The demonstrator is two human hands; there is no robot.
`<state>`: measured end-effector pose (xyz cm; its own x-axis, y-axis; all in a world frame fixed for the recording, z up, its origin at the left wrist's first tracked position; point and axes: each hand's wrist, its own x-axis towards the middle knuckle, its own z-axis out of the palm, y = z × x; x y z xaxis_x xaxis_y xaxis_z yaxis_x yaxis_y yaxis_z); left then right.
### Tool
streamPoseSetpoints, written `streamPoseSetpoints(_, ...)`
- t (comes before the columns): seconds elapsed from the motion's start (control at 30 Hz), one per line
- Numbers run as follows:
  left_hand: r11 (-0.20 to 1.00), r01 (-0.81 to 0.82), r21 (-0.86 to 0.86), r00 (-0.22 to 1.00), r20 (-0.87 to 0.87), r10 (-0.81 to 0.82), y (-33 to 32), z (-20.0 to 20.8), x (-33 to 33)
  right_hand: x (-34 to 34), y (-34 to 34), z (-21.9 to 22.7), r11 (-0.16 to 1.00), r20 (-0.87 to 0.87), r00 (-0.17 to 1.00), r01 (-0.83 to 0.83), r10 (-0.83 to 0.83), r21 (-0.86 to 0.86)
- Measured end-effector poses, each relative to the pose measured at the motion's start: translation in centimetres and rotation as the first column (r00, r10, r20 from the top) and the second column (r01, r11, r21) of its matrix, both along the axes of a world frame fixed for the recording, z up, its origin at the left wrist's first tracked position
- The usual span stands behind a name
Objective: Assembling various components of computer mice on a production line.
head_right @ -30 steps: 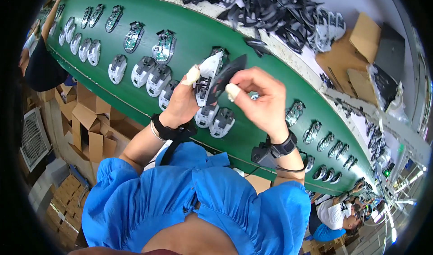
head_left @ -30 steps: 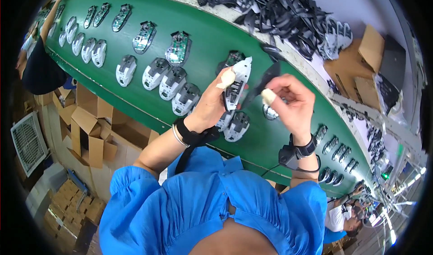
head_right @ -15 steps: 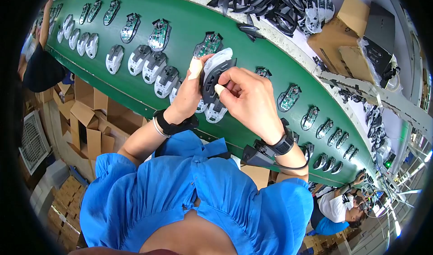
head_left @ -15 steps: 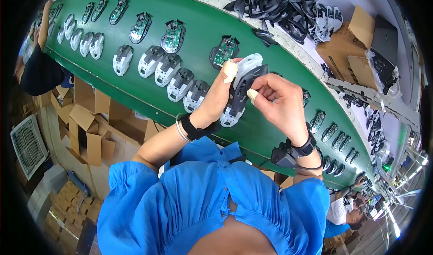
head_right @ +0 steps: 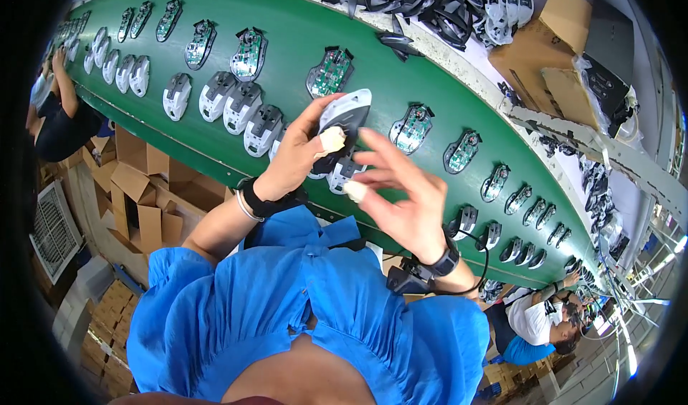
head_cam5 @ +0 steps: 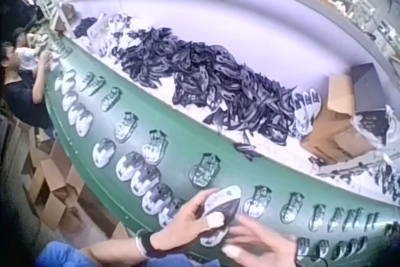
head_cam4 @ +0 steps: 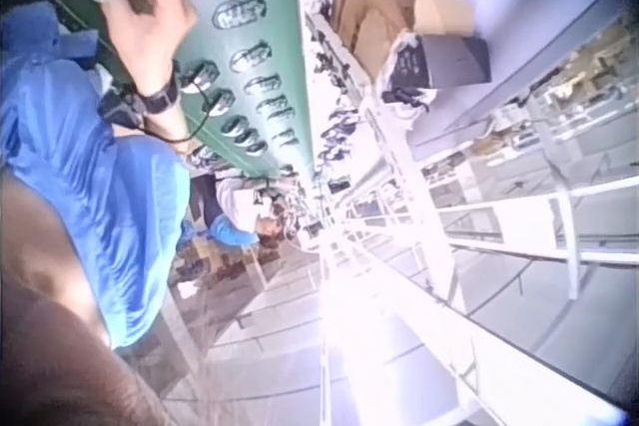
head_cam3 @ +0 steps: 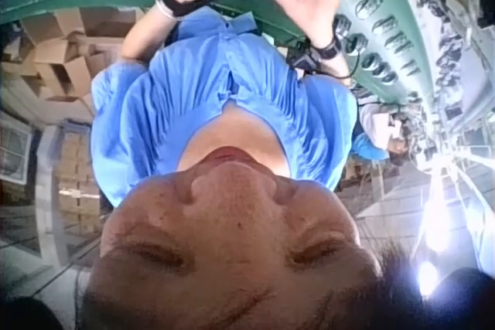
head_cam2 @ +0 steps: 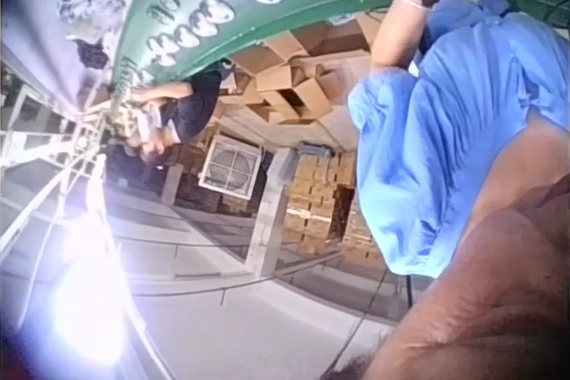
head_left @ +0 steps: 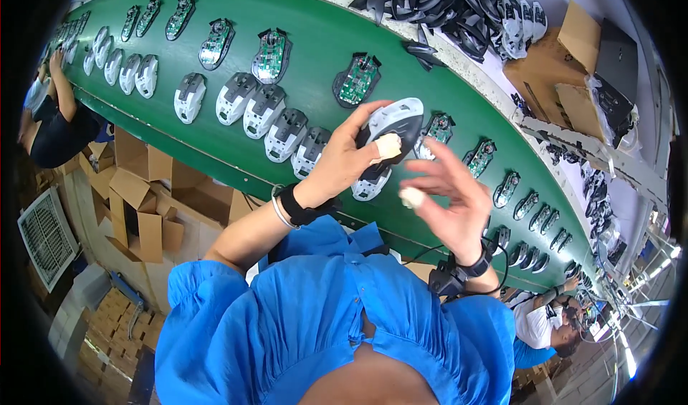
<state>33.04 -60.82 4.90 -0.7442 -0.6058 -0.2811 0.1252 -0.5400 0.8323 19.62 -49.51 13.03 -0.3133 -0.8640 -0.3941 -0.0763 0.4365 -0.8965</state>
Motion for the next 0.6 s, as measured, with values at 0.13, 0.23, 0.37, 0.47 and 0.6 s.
streamPoseSetpoints(0.13,0.993,0.102,-0.066,0.994,0.031,-0.1,0.3,0.2,0.5,-1.7,-1.5,-0.5,0.96,0.184,0.967,0.212,-0.179,-0.181)
streamPoseSetpoints(0.23,0.978,0.14,-0.154,0.987,0.098,-0.126,0.5,-0.1,0.5,-2.7,-1.7,-3.2,0.994,0.431,0.902,0.081,-0.039,-0.079)
streamPoseSetpoints(0.37,0.956,0.135,-0.259,0.983,0.154,-0.097,1.1,0.3,1.2,-1.2,-0.5,-3.5,0.977,0.473,0.876,0.171,-0.093,-0.125)
streamPoseSetpoints(0.47,0.981,0.195,0.009,0.96,0.205,-0.193,1.6,-1.2,0.0,-2.5,0.6,-6.2,0.965,0.71,0.664,0.247,-0.237,0.091)
streamPoseSetpoints(0.6,0.8,0.461,-0.384,0.865,0.397,-0.308,2.0,-0.6,0.9,-3.1,2.5,-6.1,0.953,0.715,0.648,0.289,-0.262,0.088)
